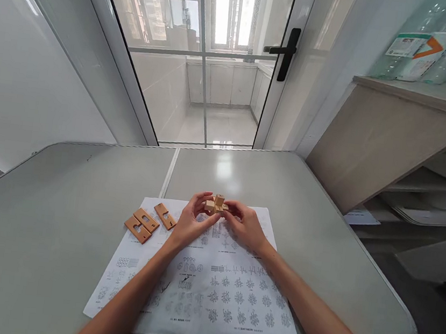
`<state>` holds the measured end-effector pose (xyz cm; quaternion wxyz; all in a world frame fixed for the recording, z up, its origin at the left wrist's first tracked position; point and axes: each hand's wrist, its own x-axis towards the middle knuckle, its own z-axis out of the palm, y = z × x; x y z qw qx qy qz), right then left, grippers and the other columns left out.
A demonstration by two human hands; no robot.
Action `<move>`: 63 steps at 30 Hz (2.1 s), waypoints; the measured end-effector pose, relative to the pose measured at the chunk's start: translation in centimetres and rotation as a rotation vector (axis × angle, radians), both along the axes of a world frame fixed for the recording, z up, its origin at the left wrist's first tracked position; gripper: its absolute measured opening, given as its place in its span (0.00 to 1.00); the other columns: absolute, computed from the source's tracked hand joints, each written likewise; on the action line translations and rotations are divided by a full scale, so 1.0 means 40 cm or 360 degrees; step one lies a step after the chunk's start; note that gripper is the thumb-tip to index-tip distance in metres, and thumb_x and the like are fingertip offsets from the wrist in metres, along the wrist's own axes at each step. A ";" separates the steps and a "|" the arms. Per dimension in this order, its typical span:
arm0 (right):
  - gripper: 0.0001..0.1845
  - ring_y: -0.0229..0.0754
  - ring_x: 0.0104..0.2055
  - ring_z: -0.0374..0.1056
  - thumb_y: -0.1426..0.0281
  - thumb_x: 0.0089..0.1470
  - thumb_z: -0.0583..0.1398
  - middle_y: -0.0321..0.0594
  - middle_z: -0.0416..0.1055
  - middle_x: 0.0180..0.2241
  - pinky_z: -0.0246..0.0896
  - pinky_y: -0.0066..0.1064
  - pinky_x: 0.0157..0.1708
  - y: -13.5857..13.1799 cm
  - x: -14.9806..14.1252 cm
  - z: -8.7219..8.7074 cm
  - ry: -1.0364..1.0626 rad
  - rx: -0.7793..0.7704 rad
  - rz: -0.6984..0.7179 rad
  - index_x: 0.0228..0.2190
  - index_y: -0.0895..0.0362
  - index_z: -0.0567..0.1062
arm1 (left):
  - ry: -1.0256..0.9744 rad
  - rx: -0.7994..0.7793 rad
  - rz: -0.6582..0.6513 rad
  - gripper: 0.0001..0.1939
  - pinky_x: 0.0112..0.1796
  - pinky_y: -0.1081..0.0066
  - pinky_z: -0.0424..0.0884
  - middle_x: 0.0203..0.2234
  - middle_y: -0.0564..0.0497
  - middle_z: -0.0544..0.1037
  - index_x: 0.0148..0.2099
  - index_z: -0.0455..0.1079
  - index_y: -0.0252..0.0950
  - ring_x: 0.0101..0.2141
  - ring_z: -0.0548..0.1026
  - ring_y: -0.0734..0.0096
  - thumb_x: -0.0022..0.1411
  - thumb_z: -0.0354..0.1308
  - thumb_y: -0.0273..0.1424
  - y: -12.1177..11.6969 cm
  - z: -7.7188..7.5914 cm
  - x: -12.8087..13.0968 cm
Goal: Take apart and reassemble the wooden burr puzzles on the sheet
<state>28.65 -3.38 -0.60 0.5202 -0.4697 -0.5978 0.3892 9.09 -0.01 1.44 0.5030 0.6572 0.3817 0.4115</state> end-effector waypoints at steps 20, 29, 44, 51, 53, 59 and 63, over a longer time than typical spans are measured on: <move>0.08 0.47 0.37 0.76 0.69 0.63 0.58 0.40 0.82 0.38 0.69 0.35 0.36 -0.007 0.011 -0.013 -0.0315 0.0149 0.0015 0.40 0.51 0.78 | 0.0285 0.0368 0.0122 0.31 0.56 0.58 0.71 0.56 0.46 0.79 0.60 0.67 0.43 0.52 0.78 0.58 0.58 0.74 0.39 -0.021 -0.005 0.012; 0.04 0.42 0.27 0.67 0.69 0.60 0.59 0.35 0.75 0.28 0.62 0.31 0.29 -0.008 0.012 -0.013 -0.0400 0.0077 0.0012 0.33 0.52 0.73 | 0.0343 0.0417 0.0041 0.31 0.55 0.56 0.72 0.58 0.46 0.78 0.62 0.66 0.45 0.48 0.78 0.57 0.60 0.71 0.39 -0.037 -0.003 0.013; 0.08 0.42 0.25 0.71 0.65 0.60 0.61 0.32 0.75 0.23 0.64 0.33 0.29 -0.010 0.015 0.005 -0.0307 -0.0013 -0.0033 0.41 0.52 0.77 | 0.0132 0.0255 -0.0012 0.32 0.57 0.58 0.72 0.60 0.44 0.77 0.63 0.64 0.45 0.54 0.78 0.57 0.62 0.71 0.39 -0.023 -0.004 0.017; 0.13 0.43 0.29 0.74 0.60 0.64 0.63 0.40 0.81 0.33 0.69 0.34 0.31 -0.018 0.015 0.003 -0.0308 0.0085 -0.0133 0.45 0.53 0.80 | 0.0124 0.0146 -0.0129 0.35 0.58 0.57 0.72 0.60 0.43 0.74 0.67 0.60 0.45 0.54 0.79 0.58 0.64 0.70 0.40 0.000 -0.013 -0.007; 0.13 0.43 0.31 0.73 0.59 0.65 0.63 0.41 0.81 0.37 0.70 0.34 0.31 -0.023 0.016 0.000 -0.0360 0.0136 -0.0164 0.45 0.53 0.80 | 0.0139 0.0172 -0.0155 0.35 0.61 0.56 0.70 0.59 0.44 0.74 0.67 0.60 0.45 0.58 0.77 0.56 0.64 0.70 0.40 0.002 -0.015 -0.009; 0.13 0.42 0.33 0.73 0.61 0.70 0.58 0.42 0.78 0.43 0.72 0.34 0.31 -0.036 0.023 -0.013 -0.0548 0.0290 -0.0105 0.49 0.51 0.78 | 0.0099 0.0064 -0.0279 0.34 0.59 0.53 0.72 0.56 0.44 0.75 0.67 0.59 0.43 0.56 0.77 0.55 0.64 0.70 0.40 -0.006 -0.005 -0.010; 0.12 0.43 0.34 0.74 0.64 0.71 0.57 0.42 0.77 0.42 0.72 0.34 0.33 -0.039 0.027 -0.020 -0.0649 0.0363 -0.0086 0.51 0.51 0.76 | 0.0043 -0.0126 -0.0327 0.35 0.57 0.53 0.75 0.58 0.43 0.74 0.66 0.60 0.44 0.54 0.79 0.56 0.63 0.70 0.41 -0.007 -0.002 -0.019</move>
